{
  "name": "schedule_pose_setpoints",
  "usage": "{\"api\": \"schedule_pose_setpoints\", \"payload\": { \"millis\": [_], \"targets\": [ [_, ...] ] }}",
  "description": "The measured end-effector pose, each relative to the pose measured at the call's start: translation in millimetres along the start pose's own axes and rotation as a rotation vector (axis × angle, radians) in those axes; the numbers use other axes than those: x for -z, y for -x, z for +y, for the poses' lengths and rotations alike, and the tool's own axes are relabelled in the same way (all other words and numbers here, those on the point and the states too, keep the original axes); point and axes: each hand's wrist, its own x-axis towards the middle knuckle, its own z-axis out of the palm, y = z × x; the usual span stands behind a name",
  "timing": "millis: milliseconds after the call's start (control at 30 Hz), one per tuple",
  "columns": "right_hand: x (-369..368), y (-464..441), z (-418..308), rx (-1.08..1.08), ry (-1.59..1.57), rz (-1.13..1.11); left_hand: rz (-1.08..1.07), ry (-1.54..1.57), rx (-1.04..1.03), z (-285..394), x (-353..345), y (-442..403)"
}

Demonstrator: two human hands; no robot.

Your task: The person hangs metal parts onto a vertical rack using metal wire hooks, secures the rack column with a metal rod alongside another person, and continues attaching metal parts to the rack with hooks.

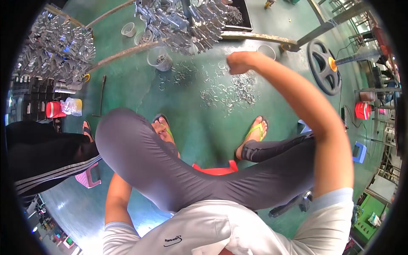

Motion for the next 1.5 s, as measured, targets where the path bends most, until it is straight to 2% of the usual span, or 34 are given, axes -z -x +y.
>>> {"api": "schedule_pose_setpoints", "payload": {
  "millis": [67,200,267,333,400,467,533,567,633,700,800,900,1000,1067,1133,1300,1500],
  "targets": [
    [-38.5,-22.5,-21.6,-0.046,-0.09,0.028,-0.007,0.012,-0.005,-7.4,-5.9,10.9],
    [-170.6,-57.4,-50.9,-0.133,-0.221,0.007,-0.019,0.042,-0.069,-19.6,-9.7,22.9],
    [-238.1,-64.7,-61.5,-0.182,-0.228,-0.081,-0.028,0.066,-0.104,-21.7,-14.5,23.7],
    [-255.8,-52.3,-63.3,-0.136,-0.206,-0.336,-0.036,0.098,-0.144,-13.8,-16.7,18.5],
    [-301.3,-67.6,-50.5,-0.121,-0.191,-0.229,-0.053,0.142,-0.21,6.0,-20.6,9.5],
    [-316.8,-67.0,-48.8,-0.172,-0.301,-0.046,-0.072,0.182,-0.287,43.9,-26.4,-8.6],
    [-305.3,-45.9,-54.4,-0.279,-0.51,0.211,-0.094,0.228,-0.406,90.7,-25.9,-20.8],
    [-312.4,-48.7,-51.9,-0.31,-0.509,0.293,-0.111,0.252,-0.465,117.3,-23.4,-28.6],
    [-340.9,-64.7,-41.3,-0.359,-0.5,0.429,-0.334,0.536,-0.7,192.0,-32.2,-46.1],
    [-332.3,-54.9,-50.6,-0.385,-0.625,0.484,-0.475,0.707,-0.715,236.9,-43.3,-47.6],
    [-324.5,-46.8,-52.4,-0.421,-0.692,0.45,-0.502,0.819,-0.674,272.5,-60.7,-47.9],
    [-325.7,-37.7,-55.6,-0.469,-0.714,0.5,-0.427,0.757,-0.762,276.5,-72.2,-52.5],
    [-321.4,-40.6,-56.0,-0.546,-0.78,0.603,-0.459,0.671,-0.854,277.5,-72.0,-64.8],
    [-320.5,-39.0,-61.3,-0.616,-0.809,0.645,-0.372,0.638,-0.784,285.5,-74.6,-63.7],
    [-321.9,-40.4,-60.5,-0.583,-0.843,0.63,-0.32,0.599,-0.753,288.9,-76.2,-64.9],
    [-311.3,-46.4,-43.4,-0.51,-0.849,0.567,-0.316,0.573,-0.771,287.9,-79.9,-62.2],
    [-308.7,-61.2,-27.1,-0.556,-0.832,0.684,-0.327,0.684,-0.726,286.0,-94.1,-64.3]
  ]
}}
